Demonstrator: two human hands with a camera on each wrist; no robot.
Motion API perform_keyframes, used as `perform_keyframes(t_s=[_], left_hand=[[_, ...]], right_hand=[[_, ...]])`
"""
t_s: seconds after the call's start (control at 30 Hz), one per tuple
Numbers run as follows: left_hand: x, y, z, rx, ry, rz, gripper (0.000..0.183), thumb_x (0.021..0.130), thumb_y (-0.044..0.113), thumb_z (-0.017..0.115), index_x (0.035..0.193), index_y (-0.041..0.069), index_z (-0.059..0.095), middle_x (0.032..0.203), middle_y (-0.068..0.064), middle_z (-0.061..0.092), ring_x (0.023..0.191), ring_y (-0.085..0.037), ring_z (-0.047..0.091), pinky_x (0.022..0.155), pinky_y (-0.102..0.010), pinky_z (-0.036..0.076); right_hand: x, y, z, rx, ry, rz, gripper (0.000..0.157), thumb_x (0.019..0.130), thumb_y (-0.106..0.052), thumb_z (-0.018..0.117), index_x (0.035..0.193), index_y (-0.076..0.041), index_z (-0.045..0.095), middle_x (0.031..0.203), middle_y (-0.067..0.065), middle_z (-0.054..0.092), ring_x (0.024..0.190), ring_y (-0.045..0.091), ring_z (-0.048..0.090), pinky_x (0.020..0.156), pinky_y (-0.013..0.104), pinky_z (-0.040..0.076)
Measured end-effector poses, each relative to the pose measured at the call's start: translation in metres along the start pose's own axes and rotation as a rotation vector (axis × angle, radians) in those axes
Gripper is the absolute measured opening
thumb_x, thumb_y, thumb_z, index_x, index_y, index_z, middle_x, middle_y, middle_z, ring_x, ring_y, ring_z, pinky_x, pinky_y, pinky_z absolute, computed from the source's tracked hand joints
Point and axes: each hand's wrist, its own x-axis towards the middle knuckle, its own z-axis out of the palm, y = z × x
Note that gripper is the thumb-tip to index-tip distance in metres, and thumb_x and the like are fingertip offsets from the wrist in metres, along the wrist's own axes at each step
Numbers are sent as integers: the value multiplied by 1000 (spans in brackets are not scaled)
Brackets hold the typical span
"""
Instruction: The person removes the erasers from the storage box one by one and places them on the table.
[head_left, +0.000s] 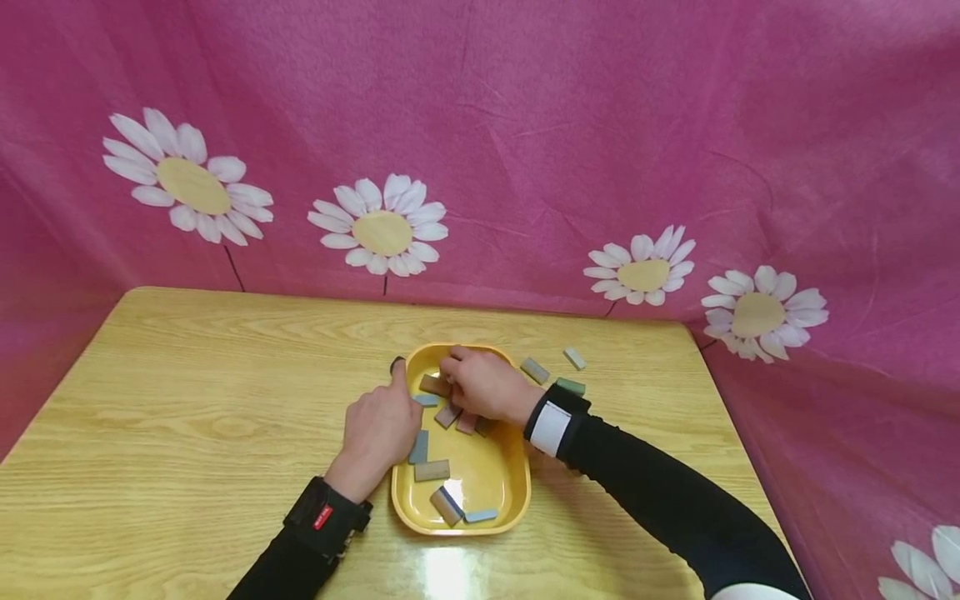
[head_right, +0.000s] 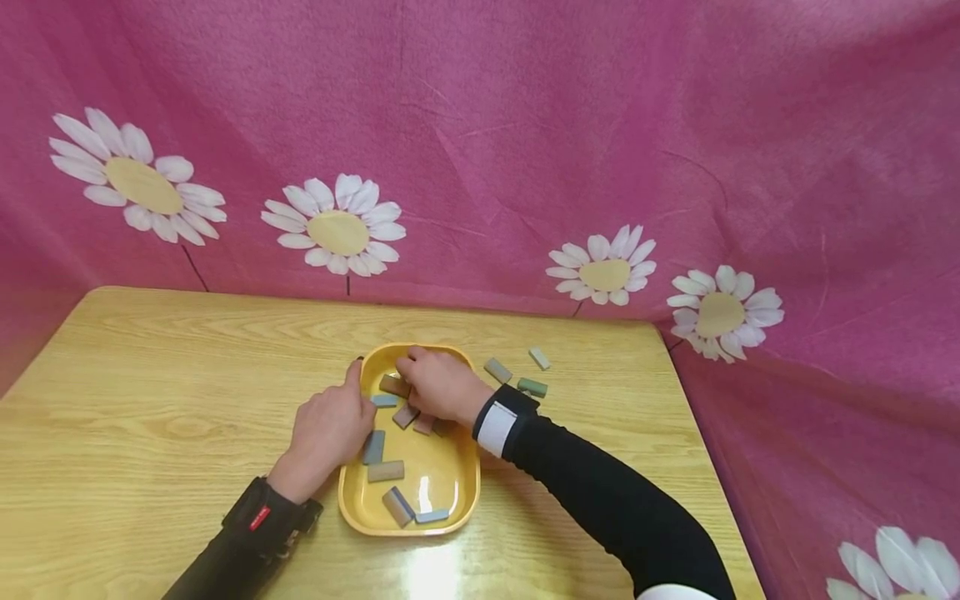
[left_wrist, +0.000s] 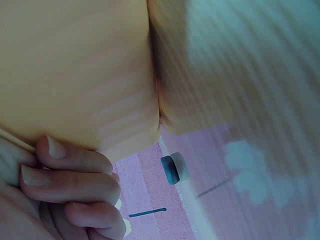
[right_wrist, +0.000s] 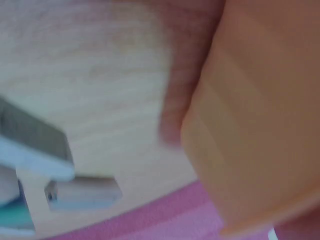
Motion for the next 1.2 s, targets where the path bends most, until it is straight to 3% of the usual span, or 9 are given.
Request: perform_keyframes(t_s=[0.13, 0.27, 0.4, 0.5, 0.73, 1.2], left_hand=[[1, 0, 0, 3, 9, 6, 63, 88, 27, 46, 140, 0, 26, 53, -3, 46, 41, -18, 42, 38, -33, 34], [1, 0, -1, 1, 10, 1, 63, 87, 27, 46, 141, 0, 26, 53, -2, 46, 41, -17, 43, 38, -33, 34], [-1, 0, -1, -1, 3, -4, 63, 88, 26, 45, 141, -1, 25, 52, -2, 46, 41, -17, 43, 38, -33, 34], [-2, 0, 0, -10, -5, -5, 64, 88, 26, 45, 142, -1, 25, 52, -2, 46, 41, -17, 43, 38, -32, 34], [-2, 0, 1, -15, -16, -13, 65, 88, 27, 44, 142, -1, 23, 52, -1, 46, 41, -17, 43, 38, -32, 34], [0, 0, 2, -34, -14, -17, 65, 88, 27, 44, 143, 0, 23, 54, -2, 47, 42, -17, 44, 39, -32, 35]], right_hand=[[-6, 8, -21, 52, 101, 39, 17, 77, -19, 59, 93, -15, 57, 86, -5, 46, 67, 7, 48, 62, 22, 42], [-18, 30, -38, 129, 235, 105, 17, 78, -17, 59, 95, -12, 58, 85, -3, 47, 68, 8, 47, 60, 23, 41], [-36, 62, -42, 186, 355, 210, 16, 77, -15, 57, 92, -10, 57, 82, -2, 48, 69, 11, 47, 59, 25, 41], [-52, 85, -36, 197, 392, 284, 14, 77, -15, 59, 89, -9, 57, 78, 0, 50, 69, 13, 48, 59, 28, 41], [-82, 117, -8, 194, 272, 433, 17, 84, -26, 61, 87, -10, 58, 73, 1, 50, 67, 16, 46, 59, 32, 39], [-101, 117, 0, 137, 117, 514, 15, 76, -21, 65, 82, -13, 53, 72, 2, 50, 65, 17, 48, 57, 32, 40]])
